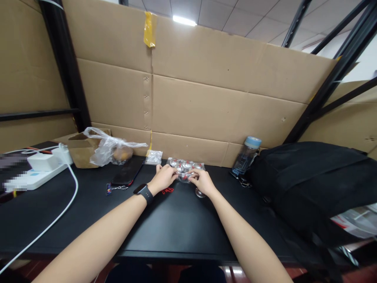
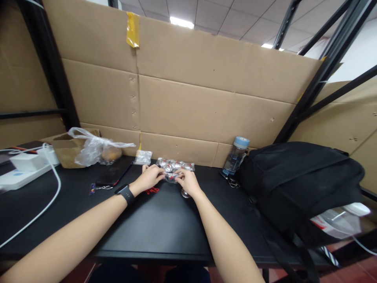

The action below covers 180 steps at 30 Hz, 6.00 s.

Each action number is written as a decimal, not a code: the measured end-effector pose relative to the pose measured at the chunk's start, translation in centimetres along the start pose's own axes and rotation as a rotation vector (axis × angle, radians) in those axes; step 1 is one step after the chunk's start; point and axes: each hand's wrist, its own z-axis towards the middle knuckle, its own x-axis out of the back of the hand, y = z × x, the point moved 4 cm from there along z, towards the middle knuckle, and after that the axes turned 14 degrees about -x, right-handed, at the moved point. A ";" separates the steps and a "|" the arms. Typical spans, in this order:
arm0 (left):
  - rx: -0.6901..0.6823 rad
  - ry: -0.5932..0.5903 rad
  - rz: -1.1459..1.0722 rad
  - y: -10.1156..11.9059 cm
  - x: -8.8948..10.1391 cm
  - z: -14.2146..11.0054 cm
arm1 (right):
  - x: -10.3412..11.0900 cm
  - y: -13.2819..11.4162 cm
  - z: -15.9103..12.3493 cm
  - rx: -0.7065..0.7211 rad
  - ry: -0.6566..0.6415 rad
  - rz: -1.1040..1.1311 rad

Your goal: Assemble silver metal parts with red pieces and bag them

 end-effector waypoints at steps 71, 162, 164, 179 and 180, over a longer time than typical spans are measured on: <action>-0.163 -0.286 -0.102 1.5 1.6 -0.9 | 3.5 -1.2 -1.8 0.116 -0.197 -0.091; -0.267 0.055 -0.257 3.2 1.9 -0.2 | 1.5 -3.2 -2.1 0.208 0.088 0.101; -0.271 0.000 -0.248 2.6 1.8 -0.2 | 1.4 -2.7 -1.8 0.214 0.091 0.047; -0.350 -0.304 -0.328 -0.2 1.9 -1.6 | 2.3 -0.2 -1.5 0.107 -0.145 -0.277; -0.369 -0.299 -0.350 0.1 1.9 -1.5 | 2.8 0.0 -1.6 0.073 -0.205 -0.292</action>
